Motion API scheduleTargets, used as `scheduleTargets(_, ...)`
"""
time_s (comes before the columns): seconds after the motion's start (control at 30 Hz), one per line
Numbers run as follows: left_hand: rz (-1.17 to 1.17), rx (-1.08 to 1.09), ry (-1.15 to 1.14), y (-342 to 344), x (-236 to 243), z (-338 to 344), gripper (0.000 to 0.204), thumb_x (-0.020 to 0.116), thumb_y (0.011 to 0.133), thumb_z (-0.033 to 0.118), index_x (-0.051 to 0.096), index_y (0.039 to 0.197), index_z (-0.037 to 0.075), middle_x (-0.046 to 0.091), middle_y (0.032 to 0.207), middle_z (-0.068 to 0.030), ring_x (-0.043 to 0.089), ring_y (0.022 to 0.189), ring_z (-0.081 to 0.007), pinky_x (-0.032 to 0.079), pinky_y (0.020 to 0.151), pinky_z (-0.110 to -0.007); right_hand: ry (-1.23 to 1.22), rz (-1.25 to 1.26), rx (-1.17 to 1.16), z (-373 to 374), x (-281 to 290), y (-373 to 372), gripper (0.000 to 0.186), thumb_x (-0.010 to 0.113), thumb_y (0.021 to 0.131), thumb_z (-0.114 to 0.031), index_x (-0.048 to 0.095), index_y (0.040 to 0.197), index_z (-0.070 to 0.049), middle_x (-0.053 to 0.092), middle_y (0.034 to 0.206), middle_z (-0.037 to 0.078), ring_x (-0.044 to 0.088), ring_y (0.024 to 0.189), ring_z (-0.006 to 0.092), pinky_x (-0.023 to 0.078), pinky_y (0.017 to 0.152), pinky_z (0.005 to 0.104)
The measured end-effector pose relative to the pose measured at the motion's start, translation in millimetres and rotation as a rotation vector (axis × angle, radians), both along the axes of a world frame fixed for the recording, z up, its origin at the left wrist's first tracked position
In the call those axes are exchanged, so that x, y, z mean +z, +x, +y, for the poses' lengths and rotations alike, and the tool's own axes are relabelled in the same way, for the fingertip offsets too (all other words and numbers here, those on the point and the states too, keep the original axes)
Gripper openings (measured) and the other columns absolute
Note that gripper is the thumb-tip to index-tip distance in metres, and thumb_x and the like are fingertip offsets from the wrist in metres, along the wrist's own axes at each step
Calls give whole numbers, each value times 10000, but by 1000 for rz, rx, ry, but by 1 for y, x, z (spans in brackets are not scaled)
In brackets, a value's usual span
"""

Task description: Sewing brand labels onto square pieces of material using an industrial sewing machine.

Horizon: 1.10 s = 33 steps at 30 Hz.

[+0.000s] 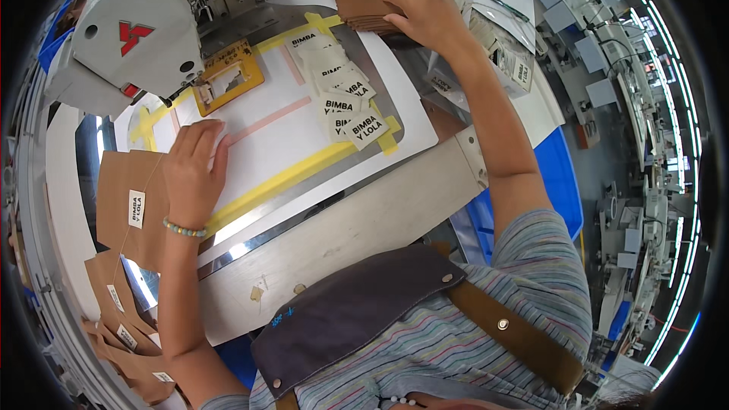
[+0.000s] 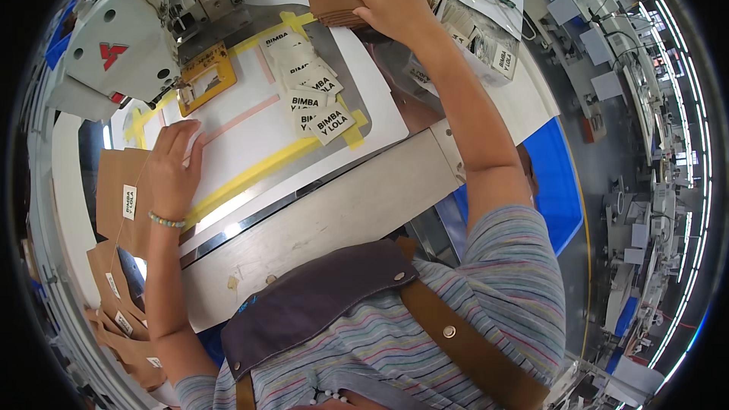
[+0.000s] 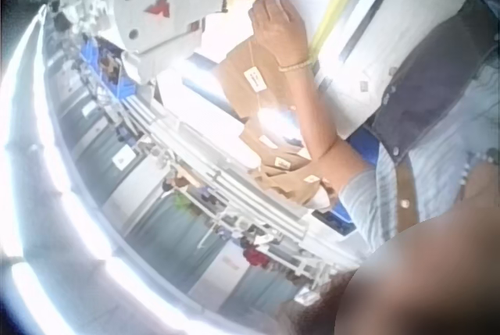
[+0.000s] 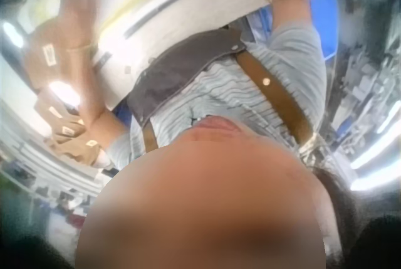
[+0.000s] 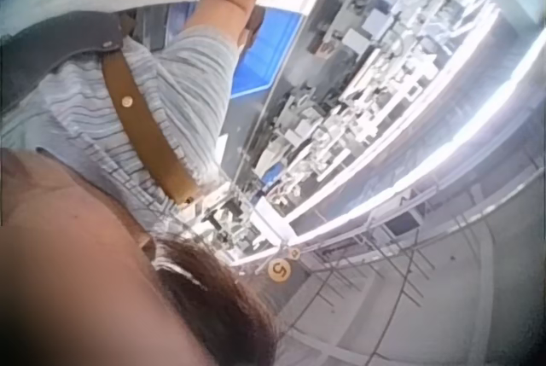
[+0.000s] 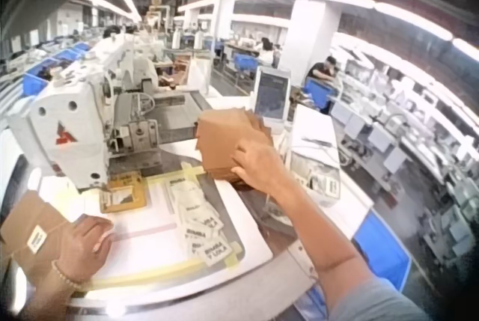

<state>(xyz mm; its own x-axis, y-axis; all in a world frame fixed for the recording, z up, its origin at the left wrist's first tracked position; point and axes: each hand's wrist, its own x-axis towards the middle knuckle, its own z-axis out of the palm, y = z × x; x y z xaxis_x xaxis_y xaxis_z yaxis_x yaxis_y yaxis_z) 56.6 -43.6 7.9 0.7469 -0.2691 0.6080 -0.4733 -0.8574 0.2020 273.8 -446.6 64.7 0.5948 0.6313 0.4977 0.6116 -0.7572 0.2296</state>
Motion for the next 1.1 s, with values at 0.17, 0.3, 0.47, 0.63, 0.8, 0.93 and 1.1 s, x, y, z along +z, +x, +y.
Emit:
scheduleTargets(0.17,-27,-17,-32,0,-7,9,173,789,876,-12,740,1036,30,752,1043,-105,713,923,-307,582,747,-396,18,75,21,-6,4,6,216,808,916,-221,778,1098,-109,716,1159,8,705,1085,251,602,896,411)
scheduleTargets(0.3,9,2,-72,-3,-6,10,142,775,881,-28,736,1009,20,750,1017,-106,711,899,-310,577,739,-398,-50,-75,141,7,2,2,186,790,925,-209,790,1076,-101,730,1185,-4,716,1087,253,602,897,406)
scheduleTargets(0.47,32,-3,-108,-3,-5,9,125,767,887,-31,730,1000,7,746,1005,-117,711,888,-322,578,755,-413,73,122,137,-4,5,13,161,779,922,-196,779,1046,-93,729,1203,-15,720,1085,250,601,898,411)
scheduleTargets(0.63,95,19,-162,-4,-7,14,116,758,898,-26,730,1005,7,741,992,-127,710,895,-343,578,768,-428,15,54,159,7,8,10,143,779,915,-176,775,1018,-77,743,1159,-1,729,1040,246,601,879,408)
scheduleTargets(0.8,118,19,-183,-4,-6,13,111,755,899,-27,731,1002,4,740,988,-126,709,893,-342,577,767,-426,31,-41,177,14,-4,6,75,771,875,-120,764,946,-98,712,1083,17,720,988,250,597,839,397)
scheduleTargets(0.93,139,17,-205,-5,-6,12,105,754,896,-32,728,992,1,739,982,-125,706,884,-339,576,762,-425,-9,-10,182,8,-4,12,101,773,882,-121,756,975,-85,728,1145,18,722,1021,243,600,852,390)
scheduleTargets(1.1,139,12,-199,-6,-5,12,99,752,898,-35,727,988,-2,739,979,-120,700,873,-335,574,758,-426,-33,-27,252,14,3,3,101,761,911,-108,776,1003,-69,751,1166,29,737,1009,254,601,867,390)
